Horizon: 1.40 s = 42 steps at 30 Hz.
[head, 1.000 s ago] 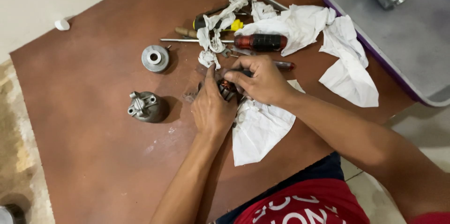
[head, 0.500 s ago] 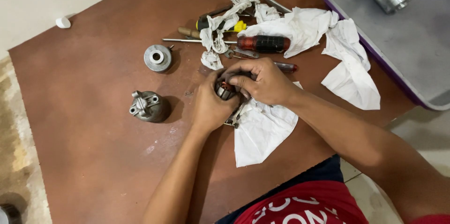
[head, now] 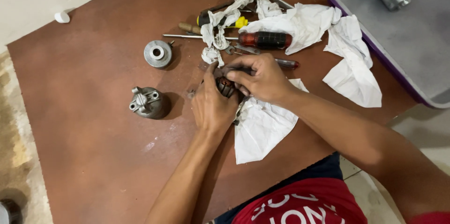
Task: Cleaning and inspecting a motor armature and housing using a cloth.
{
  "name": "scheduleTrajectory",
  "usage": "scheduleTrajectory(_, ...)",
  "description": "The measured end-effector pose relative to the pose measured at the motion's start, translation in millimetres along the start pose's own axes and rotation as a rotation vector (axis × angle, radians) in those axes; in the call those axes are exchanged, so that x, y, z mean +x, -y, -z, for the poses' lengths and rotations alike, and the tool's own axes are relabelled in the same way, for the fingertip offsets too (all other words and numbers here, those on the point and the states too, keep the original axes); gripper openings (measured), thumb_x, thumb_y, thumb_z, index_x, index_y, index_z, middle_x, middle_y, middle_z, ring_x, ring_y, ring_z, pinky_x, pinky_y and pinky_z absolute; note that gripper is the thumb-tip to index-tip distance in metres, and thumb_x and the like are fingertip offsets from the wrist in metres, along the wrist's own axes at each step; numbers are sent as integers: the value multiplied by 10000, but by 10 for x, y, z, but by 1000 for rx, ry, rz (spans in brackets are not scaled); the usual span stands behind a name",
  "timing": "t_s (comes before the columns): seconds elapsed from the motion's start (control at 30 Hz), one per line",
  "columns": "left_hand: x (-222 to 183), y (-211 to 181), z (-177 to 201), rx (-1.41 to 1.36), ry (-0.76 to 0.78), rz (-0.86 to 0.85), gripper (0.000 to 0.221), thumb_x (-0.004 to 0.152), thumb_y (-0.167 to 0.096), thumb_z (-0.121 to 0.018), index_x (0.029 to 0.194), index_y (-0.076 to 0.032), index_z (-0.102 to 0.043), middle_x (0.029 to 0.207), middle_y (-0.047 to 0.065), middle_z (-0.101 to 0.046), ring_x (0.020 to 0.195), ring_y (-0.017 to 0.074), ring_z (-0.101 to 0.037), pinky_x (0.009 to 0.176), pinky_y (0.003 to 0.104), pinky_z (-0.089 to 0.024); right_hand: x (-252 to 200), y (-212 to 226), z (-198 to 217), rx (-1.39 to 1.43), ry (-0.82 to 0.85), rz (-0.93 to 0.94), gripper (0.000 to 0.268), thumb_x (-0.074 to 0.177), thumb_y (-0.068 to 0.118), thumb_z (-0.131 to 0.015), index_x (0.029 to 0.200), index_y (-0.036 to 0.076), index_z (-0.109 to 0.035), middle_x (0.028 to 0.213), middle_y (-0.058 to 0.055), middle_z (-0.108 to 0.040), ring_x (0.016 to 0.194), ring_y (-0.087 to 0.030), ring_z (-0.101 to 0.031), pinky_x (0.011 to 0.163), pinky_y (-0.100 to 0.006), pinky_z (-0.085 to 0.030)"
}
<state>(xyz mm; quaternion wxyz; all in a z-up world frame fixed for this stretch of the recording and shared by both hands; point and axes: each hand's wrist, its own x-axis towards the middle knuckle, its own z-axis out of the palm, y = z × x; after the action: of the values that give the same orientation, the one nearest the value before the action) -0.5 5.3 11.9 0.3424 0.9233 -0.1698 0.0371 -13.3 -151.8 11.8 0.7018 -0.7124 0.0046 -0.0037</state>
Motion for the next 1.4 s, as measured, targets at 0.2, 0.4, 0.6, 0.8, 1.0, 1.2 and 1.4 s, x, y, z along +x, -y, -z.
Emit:
scheduleTrajectory(0.2,-56,41,-75,81,-49,-84,779,762,-134,-784,1453,-15,-446,1015,254,-726,899,419,-724,762,509,-580,-53,-72,11,27,-34,-37,132,942,79,-732,1013,-32,-732,722,-6,-671,521,-27,-529,445,-218,-427)
scheduleTrajectory(0.4,-56,26,-65,52,-46,-77,841,811,-172,-812,1513,-14,-377,993,242,-725,855,408,-721,715,510,-564,-23,-48,-8,-34,-67,-8,136,941,93,-760,952,-39,-727,711,-1,-678,527,-19,-534,444,-218,-424)
scheduleTrajectory(0.6,-5,-104,79,12,5,-12,941,706,-228,-838,1498,1,-383,1007,262,-723,877,436,-707,767,517,-557,24,-133,19,-11,-34,-11,106,962,77,-714,1019,-10,-736,728,8,-683,567,-16,-548,464,-226,-435)
scheduleTrajectory(0.8,125,-45,271,-297,179,54,759,683,-288,-811,1335,12,-564,993,196,-747,899,304,-768,800,421,-589,91,-318,59,-22,20,224,115,1003,51,-698,1067,-37,-734,933,-6,-744,800,-10,-656,687,-201,-566)
scheduleTrajectory(1.0,147,63,170,-351,286,66,443,709,-182,-777,1099,3,-679,868,205,-753,785,273,-755,746,391,-586,88,-187,39,1,-10,-55,173,996,78,-658,1084,-38,-751,708,-31,-657,514,-48,-524,448,-226,-423)
scheduleTrajectory(1.2,115,104,43,-425,67,-32,496,705,-76,-750,1189,2,-673,1024,180,-769,912,249,-787,834,357,-609,41,-112,132,55,-14,0,246,1034,59,-600,1253,-25,-675,734,-30,-657,520,-40,-518,463,-217,-436)
scheduleTrajectory(1.4,104,53,56,-244,34,-55,495,715,-85,-771,1196,-5,-690,1069,214,-749,997,346,-741,903,409,-565,-22,58,88,57,-39,-23,279,983,43,-623,1261,23,-640,887,-24,-719,539,-36,-523,456,-216,-434)
